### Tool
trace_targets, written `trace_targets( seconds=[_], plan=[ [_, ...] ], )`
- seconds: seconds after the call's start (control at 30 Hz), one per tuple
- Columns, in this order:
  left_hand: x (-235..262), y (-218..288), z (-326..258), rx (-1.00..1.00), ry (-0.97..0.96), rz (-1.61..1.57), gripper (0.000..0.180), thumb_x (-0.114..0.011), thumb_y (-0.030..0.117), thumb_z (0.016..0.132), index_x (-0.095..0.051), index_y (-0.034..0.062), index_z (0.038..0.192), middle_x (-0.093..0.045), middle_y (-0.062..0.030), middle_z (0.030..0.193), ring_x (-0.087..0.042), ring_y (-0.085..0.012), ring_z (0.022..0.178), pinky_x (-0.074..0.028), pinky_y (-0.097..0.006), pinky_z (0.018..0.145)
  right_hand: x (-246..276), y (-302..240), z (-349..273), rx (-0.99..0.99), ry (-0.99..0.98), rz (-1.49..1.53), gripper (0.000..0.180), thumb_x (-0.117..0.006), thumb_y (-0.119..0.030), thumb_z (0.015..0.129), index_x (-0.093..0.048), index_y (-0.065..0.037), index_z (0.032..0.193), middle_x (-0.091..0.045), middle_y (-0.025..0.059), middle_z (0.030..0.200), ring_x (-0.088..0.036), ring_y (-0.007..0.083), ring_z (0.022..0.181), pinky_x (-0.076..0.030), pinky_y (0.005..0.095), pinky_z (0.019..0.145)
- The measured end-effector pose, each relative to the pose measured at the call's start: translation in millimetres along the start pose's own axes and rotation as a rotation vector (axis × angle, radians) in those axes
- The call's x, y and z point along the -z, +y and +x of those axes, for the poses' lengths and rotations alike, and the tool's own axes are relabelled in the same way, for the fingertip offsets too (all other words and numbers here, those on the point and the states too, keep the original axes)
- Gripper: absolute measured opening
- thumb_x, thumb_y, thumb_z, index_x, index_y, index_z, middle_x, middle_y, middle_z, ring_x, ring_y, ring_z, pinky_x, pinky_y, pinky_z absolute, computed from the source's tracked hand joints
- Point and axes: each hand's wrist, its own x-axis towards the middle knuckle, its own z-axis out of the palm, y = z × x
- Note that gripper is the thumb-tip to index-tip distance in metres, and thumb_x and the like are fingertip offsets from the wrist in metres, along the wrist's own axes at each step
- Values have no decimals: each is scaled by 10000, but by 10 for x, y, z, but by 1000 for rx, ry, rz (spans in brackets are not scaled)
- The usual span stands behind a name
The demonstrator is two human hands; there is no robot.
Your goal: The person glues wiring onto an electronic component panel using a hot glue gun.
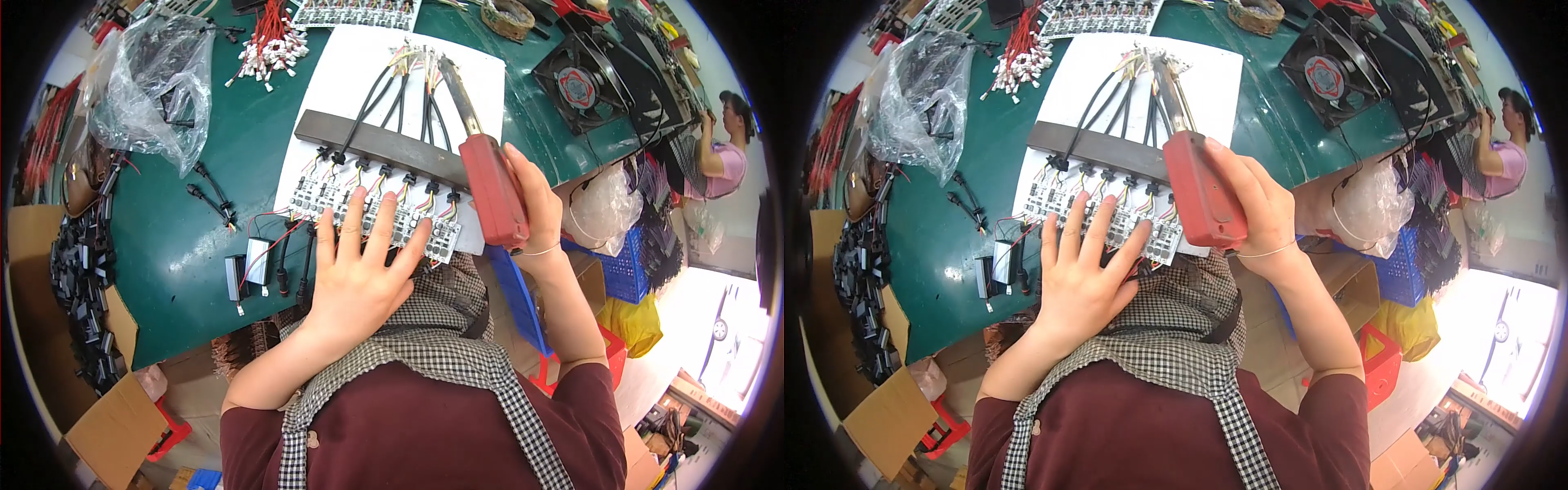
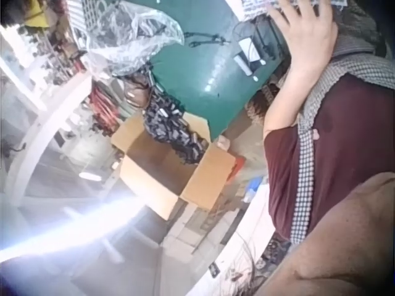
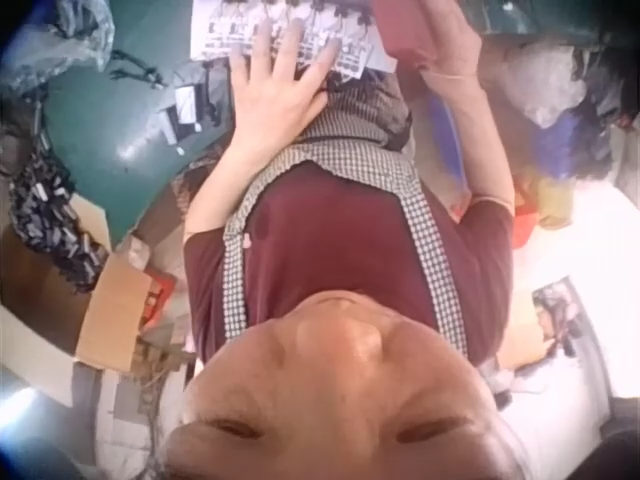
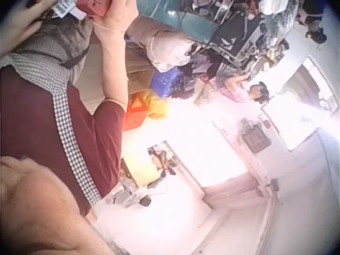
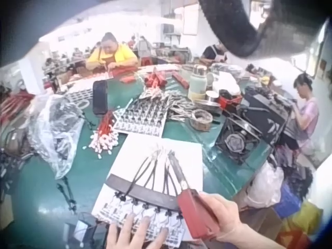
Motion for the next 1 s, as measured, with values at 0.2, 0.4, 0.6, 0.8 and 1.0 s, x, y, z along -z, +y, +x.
trace_targets(
  seconds=[0.2,0.4,0.6,0.8,1.0],
  plan=[
    [-46,10,54,-27,126,80,667,-757,264,569,-539,192,1196,-473,-173,1216,-439,-423,1138,-402,-505,883,-56,18,-47,34,78,18,740,-759,2,688,-373,-6,1320,-584,129,1101,-600,192,947,-480,281,805],
    [140,-44,-56,-41,179,0,613,-743,189,547,-580,183,1138,-505,-167,1150,-476,-417,1083,-426,-489,850,46,-98,40,-16,151,-25,783,-737,19,711,-308,-2,1365,-568,93,1082,-572,151,923,-458,265,818],
    [639,-252,-226,-98,240,-154,499,-704,199,613,-626,171,1105,-576,-109,1012,-589,-312,966,-477,-414,781,117,50,180,-123,239,-38,826,-712,54,711,-278,-56,1406,-553,60,996,-527,118,829,-443,238,773],
    [1213,-500,-735,191,491,-1033,249,-658,138,747,-607,17,959,-595,-168,962,-608,-290,897,-480,-393,818,59,146,393,-154,222,44,817,-686,63,720,-303,-139,1413,-555,51,1009,-521,129,854,-434,242,780],
    [1783,-505,-2320,827,1107,-1049,585,-663,93,628,-485,-75,1158,-579,-189,1052,-588,-276,959,-467,-376,873,-153,246,415,72,133,-98,718,-668,17,741,-330,-10,1374,-365,152,1404,-366,247,1273,-276,355,1053]
  ],
)
